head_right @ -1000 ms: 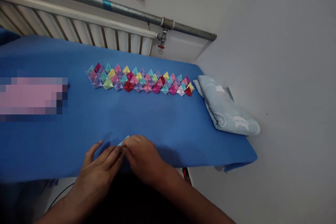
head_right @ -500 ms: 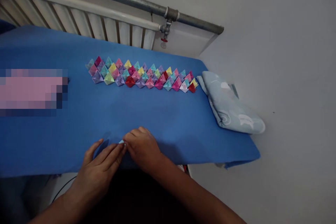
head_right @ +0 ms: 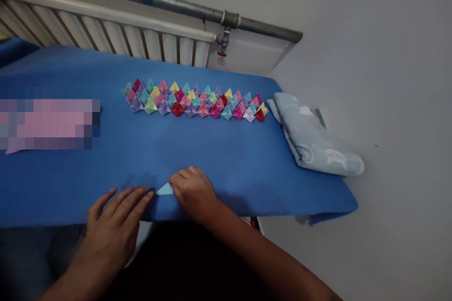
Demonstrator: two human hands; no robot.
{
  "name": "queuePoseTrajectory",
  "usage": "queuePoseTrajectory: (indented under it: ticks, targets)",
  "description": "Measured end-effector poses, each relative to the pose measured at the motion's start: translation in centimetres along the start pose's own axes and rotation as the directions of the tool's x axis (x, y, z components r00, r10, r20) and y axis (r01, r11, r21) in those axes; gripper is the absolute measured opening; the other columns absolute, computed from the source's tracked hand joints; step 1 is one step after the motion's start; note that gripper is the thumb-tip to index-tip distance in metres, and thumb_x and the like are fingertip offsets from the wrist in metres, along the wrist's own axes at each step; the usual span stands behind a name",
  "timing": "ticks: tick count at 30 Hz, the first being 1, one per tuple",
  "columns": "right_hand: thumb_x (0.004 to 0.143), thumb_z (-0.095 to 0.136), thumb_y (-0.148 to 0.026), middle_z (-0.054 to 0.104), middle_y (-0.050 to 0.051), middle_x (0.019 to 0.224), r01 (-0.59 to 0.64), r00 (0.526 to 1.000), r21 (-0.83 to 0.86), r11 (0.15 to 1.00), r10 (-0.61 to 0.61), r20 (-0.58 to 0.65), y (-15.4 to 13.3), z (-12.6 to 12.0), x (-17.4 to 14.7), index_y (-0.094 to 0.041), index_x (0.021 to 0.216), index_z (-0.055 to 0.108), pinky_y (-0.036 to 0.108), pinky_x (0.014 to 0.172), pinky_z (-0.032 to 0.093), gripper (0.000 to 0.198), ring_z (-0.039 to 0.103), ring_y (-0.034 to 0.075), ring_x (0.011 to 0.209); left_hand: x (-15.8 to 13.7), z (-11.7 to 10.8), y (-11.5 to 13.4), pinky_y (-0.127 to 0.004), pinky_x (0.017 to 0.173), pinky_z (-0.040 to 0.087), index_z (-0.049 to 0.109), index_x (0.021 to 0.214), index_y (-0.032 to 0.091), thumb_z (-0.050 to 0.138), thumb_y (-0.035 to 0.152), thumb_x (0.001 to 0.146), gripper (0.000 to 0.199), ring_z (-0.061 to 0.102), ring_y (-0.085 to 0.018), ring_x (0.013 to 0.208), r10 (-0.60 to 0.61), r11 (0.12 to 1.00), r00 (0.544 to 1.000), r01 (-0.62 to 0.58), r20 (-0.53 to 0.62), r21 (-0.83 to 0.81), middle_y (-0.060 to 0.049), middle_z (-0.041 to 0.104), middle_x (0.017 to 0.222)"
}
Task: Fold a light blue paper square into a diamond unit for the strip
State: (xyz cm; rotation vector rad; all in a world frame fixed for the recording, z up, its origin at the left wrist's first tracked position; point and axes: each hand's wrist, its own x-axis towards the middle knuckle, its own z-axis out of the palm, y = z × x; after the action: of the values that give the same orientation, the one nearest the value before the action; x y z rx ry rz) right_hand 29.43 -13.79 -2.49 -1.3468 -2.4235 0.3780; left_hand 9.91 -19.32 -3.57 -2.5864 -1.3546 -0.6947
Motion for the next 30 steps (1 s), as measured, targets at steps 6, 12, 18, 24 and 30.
queuePoseTrajectory:
  ticks: [6,12,18,24,30]
  targets:
    - [0.089,0.052,-0.017,0.066,0.003,0.082,0.014,1.000,-0.016,1.000,-0.014,0.003,0.1,0.0,0.2,-0.018,0.086,0.064,0.029,0.075,0.039,0.012,0.052,0.017,0.076,1.6,1.3,2.3,-0.043,0.099,0.036,0.061,0.117,0.014,0.039,0.015,0.092,0.033,0.058,-0.023,0.106,0.016,0.997,1.000,-0.014,0.022,-0.072,-0.011,0.066,0.115]
    - [0.089,0.050,-0.017,0.065,0.003,0.084,-0.006,1.000,-0.005,1.000,0.006,-0.014,0.2,0.1,0.1,-0.019,0.088,0.062,0.029,0.077,0.039,0.012,0.051,0.017,0.077,1.7,1.7,2.4,-0.046,0.099,0.031,0.062,0.116,0.017,0.041,0.021,0.094,0.030,0.058,-0.024,0.104,0.023,1.000,0.998,-0.023,0.055,-0.001,-0.009,0.066,0.113]
    - [0.089,0.050,-0.016,0.065,0.002,0.082,-0.034,0.998,0.065,0.997,0.037,-0.042,1.3,-0.4,1.3,-0.019,0.087,0.062,0.028,0.076,0.041,0.013,0.054,0.015,0.078,2.3,1.4,2.2,-0.045,0.096,0.032,0.060,0.116,0.016,0.043,0.019,0.094,0.029,0.058,-0.023,0.099,0.053,0.998,0.997,-0.054,0.064,0.015,-0.008,0.067,0.110]
    - [0.087,0.051,-0.017,0.062,0.000,0.083,-0.164,0.911,0.376,0.912,0.287,-0.297,2.8,-1.6,-0.7,-0.020,0.088,0.060,0.025,0.072,0.044,0.010,0.057,0.013,0.077,3.9,1.1,1.4,-0.044,0.092,0.034,0.063,0.102,0.021,0.045,0.017,0.092,0.021,0.058,-0.019,0.087,0.075,0.997,0.995,-0.073,0.064,-0.033,-0.005,0.067,0.104]
    - [0.085,0.049,-0.016,0.062,0.002,0.084,-0.180,0.885,0.393,0.902,0.322,-0.335,2.8,-1.8,-3.9,-0.020,0.085,0.061,0.026,0.070,0.045,0.013,0.058,0.014,0.076,6.8,1.5,-0.6,-0.036,0.083,0.036,0.064,0.084,0.021,0.049,0.020,0.090,0.016,0.057,-0.015,0.078,0.257,0.958,0.939,-0.216,0.229,-0.190,0.000,0.065,0.082]
